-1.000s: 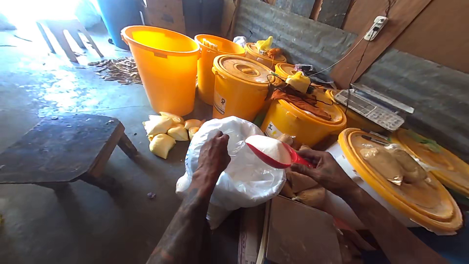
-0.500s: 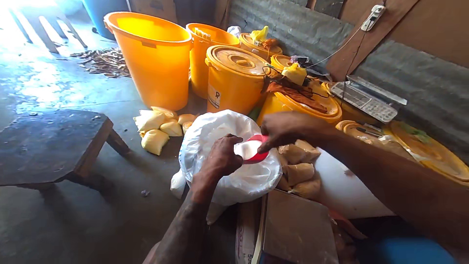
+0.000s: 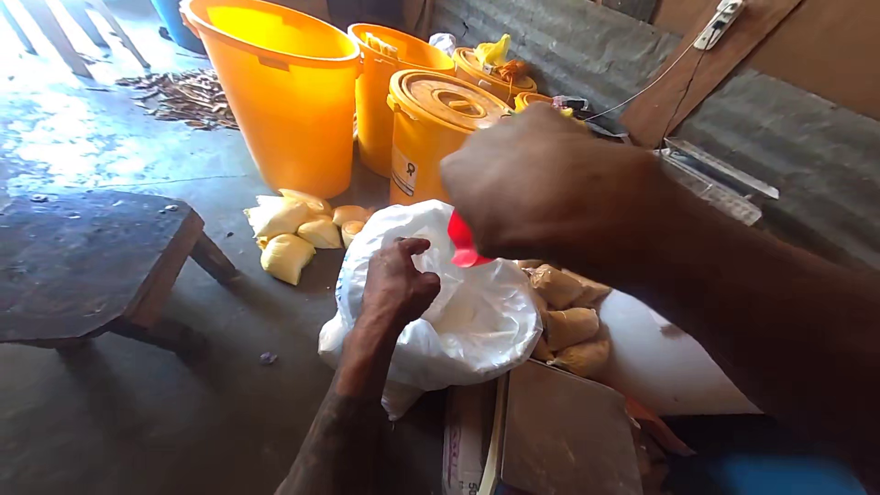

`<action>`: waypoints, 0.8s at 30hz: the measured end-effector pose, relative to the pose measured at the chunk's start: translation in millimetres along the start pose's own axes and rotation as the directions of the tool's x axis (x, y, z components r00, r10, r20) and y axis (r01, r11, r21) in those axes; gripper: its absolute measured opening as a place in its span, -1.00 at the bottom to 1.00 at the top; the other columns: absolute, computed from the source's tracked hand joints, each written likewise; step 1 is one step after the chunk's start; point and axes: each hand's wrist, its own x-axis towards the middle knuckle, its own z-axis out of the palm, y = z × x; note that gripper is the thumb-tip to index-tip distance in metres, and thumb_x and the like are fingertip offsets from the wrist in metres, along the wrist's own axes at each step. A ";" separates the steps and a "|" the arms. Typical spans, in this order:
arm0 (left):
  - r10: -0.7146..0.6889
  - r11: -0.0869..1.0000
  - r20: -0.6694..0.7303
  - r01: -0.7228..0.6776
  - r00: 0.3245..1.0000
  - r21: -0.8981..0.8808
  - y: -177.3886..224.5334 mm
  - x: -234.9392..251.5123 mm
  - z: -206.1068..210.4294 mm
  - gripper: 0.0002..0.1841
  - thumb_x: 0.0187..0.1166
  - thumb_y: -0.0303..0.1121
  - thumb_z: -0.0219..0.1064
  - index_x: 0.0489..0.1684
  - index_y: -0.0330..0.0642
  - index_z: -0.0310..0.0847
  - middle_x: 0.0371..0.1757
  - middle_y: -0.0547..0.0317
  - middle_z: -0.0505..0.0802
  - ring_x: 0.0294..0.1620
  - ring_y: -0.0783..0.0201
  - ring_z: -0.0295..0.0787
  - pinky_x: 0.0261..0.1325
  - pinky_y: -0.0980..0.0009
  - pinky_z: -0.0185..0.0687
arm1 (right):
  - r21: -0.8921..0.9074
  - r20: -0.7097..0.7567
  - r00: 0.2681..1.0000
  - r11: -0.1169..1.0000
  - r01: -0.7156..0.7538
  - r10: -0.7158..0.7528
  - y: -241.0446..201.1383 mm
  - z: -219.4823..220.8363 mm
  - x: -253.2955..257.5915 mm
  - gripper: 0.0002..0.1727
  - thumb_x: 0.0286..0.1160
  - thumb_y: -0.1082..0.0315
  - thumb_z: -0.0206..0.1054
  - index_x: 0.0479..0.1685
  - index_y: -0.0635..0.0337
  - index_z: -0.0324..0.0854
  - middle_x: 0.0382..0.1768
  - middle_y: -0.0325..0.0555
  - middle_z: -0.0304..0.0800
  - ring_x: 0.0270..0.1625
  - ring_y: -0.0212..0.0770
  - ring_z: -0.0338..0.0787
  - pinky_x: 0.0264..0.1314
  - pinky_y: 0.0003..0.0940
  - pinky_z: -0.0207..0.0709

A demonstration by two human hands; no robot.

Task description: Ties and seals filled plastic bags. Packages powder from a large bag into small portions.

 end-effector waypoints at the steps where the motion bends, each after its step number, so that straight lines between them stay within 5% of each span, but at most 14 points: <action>1: -0.029 0.999 -0.024 0.029 0.999 -0.026 -1.4 0.5 -3.9 -0.54 0.33 -0.54 0.46 0.28 -0.16 0.73 0.15 -0.10 0.82 -0.16 -0.01 0.82 -0.04 -0.11 0.75 | 0.034 -0.002 0.999 0.998 -0.051 0.051 6.5 3.8 -2.6 -0.65 0.26 0.13 0.58 -0.65 0.08 0.55 -0.60 -0.10 0.51 -0.42 0.01 0.62 -0.42 0.01 0.27; 4: -0.086 0.987 -0.109 0.069 0.990 -0.148 -8.8 0.2 -14.9 -0.51 0.33 -0.54 0.41 0.32 -0.10 0.72 0.17 -0.11 0.84 -0.32 -0.02 0.83 -0.22 -0.10 0.76 | 0.131 0.148 0.972 0.970 -0.205 0.185 17.8 36.6 8.4 -0.55 0.21 -0.04 0.66 -0.38 0.17 0.68 -0.42 0.07 0.71 -0.26 0.17 0.76 -0.33 0.18 0.49; 6: -0.119 0.967 -0.176 0.074 0.977 -0.245 -9.3 1.3 -22.4 -0.51 0.33 -0.55 0.39 0.32 -0.12 0.71 0.21 -0.07 0.82 -0.33 0.04 0.82 -0.23 -0.04 0.78 | 0.219 0.296 0.934 0.937 -0.271 0.201 5.6 89.0 30.6 -0.53 0.24 0.06 0.66 -0.09 0.26 0.71 -0.14 0.22 0.79 -0.02 0.29 0.79 -0.11 0.32 0.56; 9: -0.145 0.941 -0.264 0.051 0.954 -0.333 -6.9 1.8 -29.5 -0.51 0.33 -0.57 0.37 0.33 -0.12 0.71 0.27 0.01 0.80 -0.29 0.13 0.83 -0.19 0.05 0.81 | 0.334 0.421 0.898 0.898 -0.285 0.127 -34.7 197.0 77.6 -0.65 0.42 0.28 0.46 0.05 0.37 0.72 0.11 0.32 0.77 0.20 0.35 0.75 0.10 0.38 0.55; 13: -0.127 0.945 -0.300 0.024 0.946 -0.325 -10.1 -2.3 -25.0 -0.47 0.28 -0.60 0.37 0.34 -0.08 0.72 0.26 0.01 0.80 -0.36 0.15 0.80 -0.31 0.09 0.79 | 0.563 0.350 0.929 0.766 -0.310 0.120 -79.9 287.8 134.5 -0.54 0.44 0.26 0.39 0.34 0.18 0.68 0.28 0.24 0.76 0.34 0.30 0.72 0.27 0.39 0.52; 15: -0.135 0.946 -0.285 0.038 0.949 -0.321 -11.4 -1.6 -26.0 -0.47 0.30 -0.61 0.38 0.34 -0.08 0.71 0.25 -0.01 0.80 -0.36 0.12 0.79 -0.31 0.06 0.78 | 0.609 0.350 0.926 0.718 -0.338 0.140 -79.5 297.6 147.8 -0.49 0.41 0.15 0.40 0.36 0.12 0.68 0.29 0.16 0.77 0.34 0.23 0.74 0.27 0.34 0.54; 21: -0.188 0.936 -0.295 0.080 0.937 -0.344 -10.0 5.1 -35.6 -0.50 0.32 -0.60 0.38 0.32 -0.12 0.72 0.25 0.03 0.80 -0.31 0.18 0.82 -0.22 0.12 0.81 | 0.675 0.377 0.923 0.659 -0.333 0.080 -63.9 292.5 114.7 -0.40 0.50 -0.07 0.38 0.21 0.32 0.64 0.21 0.27 0.75 0.33 0.25 0.73 0.28 0.31 0.52; 24: -0.164 0.948 -0.290 0.068 0.943 -0.312 -9.5 3.3 -30.9 -0.49 0.33 -0.58 0.38 0.35 -0.10 0.71 0.25 0.00 0.80 -0.28 0.12 0.82 -0.22 0.05 0.79 | 0.776 0.397 0.896 0.450 -0.443 0.197 -82.7 302.8 137.8 -0.40 0.56 -0.06 0.34 0.27 0.33 0.63 0.27 0.24 0.74 0.38 0.20 0.72 0.36 0.27 0.52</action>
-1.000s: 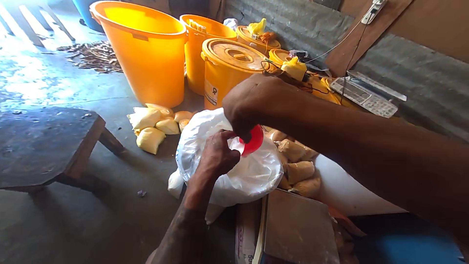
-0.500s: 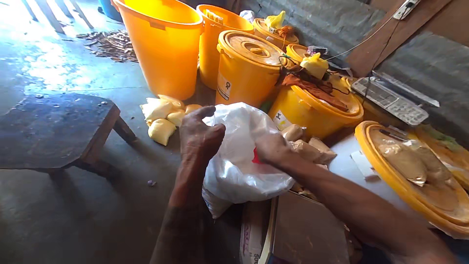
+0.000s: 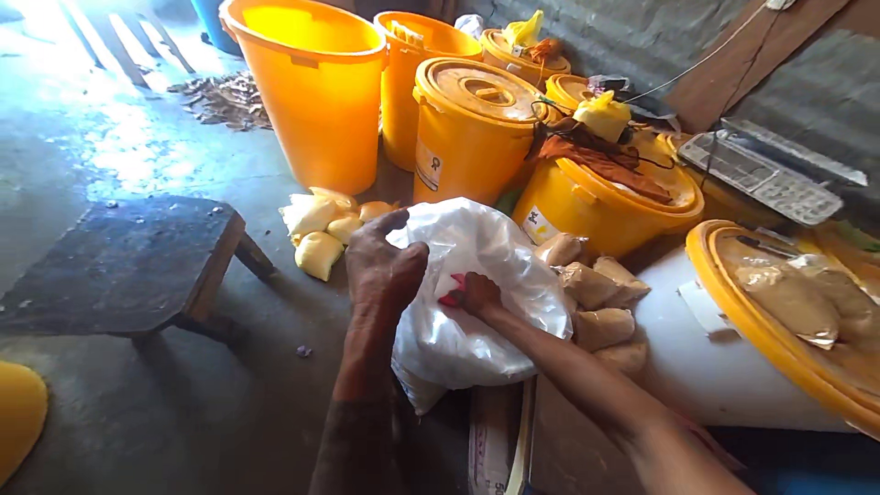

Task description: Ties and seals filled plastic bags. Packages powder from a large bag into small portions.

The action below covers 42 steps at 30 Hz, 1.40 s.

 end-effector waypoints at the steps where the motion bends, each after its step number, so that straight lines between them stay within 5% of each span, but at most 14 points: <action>1: -0.002 1.000 -0.001 0.002 1.000 0.007 0.4 0.3 1.0 -0.50 0.34 -0.58 0.39 0.34 -0.09 0.71 0.24 0.01 0.81 -0.29 0.13 0.81 -0.22 0.06 0.79 | 0.058 -0.024 0.999 0.998 -0.022 0.024 -4.0 2.1 8.4 -0.40 0.55 -0.08 0.35 0.28 0.30 0.63 0.28 0.21 0.75 0.37 0.17 0.72 0.36 0.25 0.53; 12: -0.057 0.996 -0.025 0.055 0.998 -0.075 1.7 2.2 -3.7 -0.55 0.35 -0.65 0.39 0.24 -0.14 0.76 0.13 0.04 0.84 -0.45 0.25 0.76 -0.32 0.26 0.76 | 0.365 -0.137 0.991 0.930 0.049 0.002 39.0 1.9 -6.2 -0.40 0.42 -0.17 0.48 0.04 0.26 0.72 -0.05 0.13 0.83 0.03 0.09 0.82 0.12 0.19 0.62; 16: -0.044 0.995 0.011 0.045 0.999 -0.083 -0.3 7.7 -2.5 -0.56 0.36 -0.63 0.39 0.26 -0.12 0.74 0.13 0.01 0.82 -0.43 0.22 0.74 -0.32 0.24 0.74 | 0.535 -0.286 0.957 0.821 0.199 -0.045 43.9 -15.6 -30.1 -0.51 0.38 -0.01 0.57 0.03 0.26 0.77 -0.15 0.02 0.88 -0.09 -0.11 0.85 0.13 -0.02 0.68; 21: -0.023 0.999 0.077 0.025 0.997 -0.025 -2.9 8.6 -1.9 -0.55 0.34 -0.64 0.39 0.25 -0.12 0.75 0.15 0.01 0.84 -0.40 0.18 0.79 -0.28 0.19 0.77 | 0.643 -0.335 0.930 0.686 0.341 -0.148 48.4 -69.1 -87.3 -0.66 0.45 0.22 0.55 0.06 0.26 0.76 -0.24 -0.17 0.88 -0.44 -0.47 0.70 -0.36 -0.50 0.58; 25: -0.008 0.997 0.186 -0.008 0.983 0.082 -1.2 6.2 2.1 -0.55 0.33 -0.59 0.41 0.24 -0.09 0.75 0.16 0.02 0.84 -0.35 0.16 0.82 -0.19 0.11 0.80 | 0.630 -0.343 0.900 0.644 0.434 -0.270 66.1 -126.3 -122.9 -0.72 0.49 0.29 0.50 0.08 0.25 0.72 -0.31 -0.25 0.86 -0.50 -0.50 0.66 -0.47 -0.56 0.54; 34: 0.047 0.991 0.373 -0.091 0.927 0.101 4.6 2.2 18.7 -0.55 0.42 -0.58 0.36 0.35 -0.14 0.68 0.32 -0.01 0.76 -0.22 0.16 0.82 -0.09 0.13 0.79 | 0.314 -0.065 0.873 0.821 0.477 -0.483 41.6 -232.3 -149.9 -0.84 0.42 0.31 0.54 -0.13 0.17 0.81 -0.48 -0.29 0.79 -0.55 -0.52 0.59 -0.47 -0.59 0.46; 39: 0.048 0.988 0.379 -0.100 0.924 0.120 4.2 2.2 28.9 -0.53 0.39 -0.58 0.38 0.34 -0.14 0.70 0.27 -0.08 0.76 -0.17 0.09 0.81 -0.07 0.08 0.78 | -0.243 0.173 0.850 0.815 0.526 -0.498 -44.4 -240.1 -120.8 -0.62 0.36 0.07 0.62 -0.44 0.26 0.79 -0.54 -0.07 0.70 -0.44 -0.16 0.66 -0.29 -0.03 0.55; 42: 0.043 0.992 0.372 -0.084 0.927 0.096 2.8 2.1 34.3 -0.54 0.38 -0.60 0.40 0.31 -0.13 0.71 0.10 -0.09 0.79 -0.28 0.11 0.78 -0.13 0.12 0.76 | -0.564 0.178 0.886 0.694 0.448 -0.428 -105.2 -234.8 -177.8 -0.61 0.29 0.13 0.64 -0.47 0.32 0.69 -0.41 0.09 0.72 -0.27 0.08 0.73 -0.21 0.22 0.55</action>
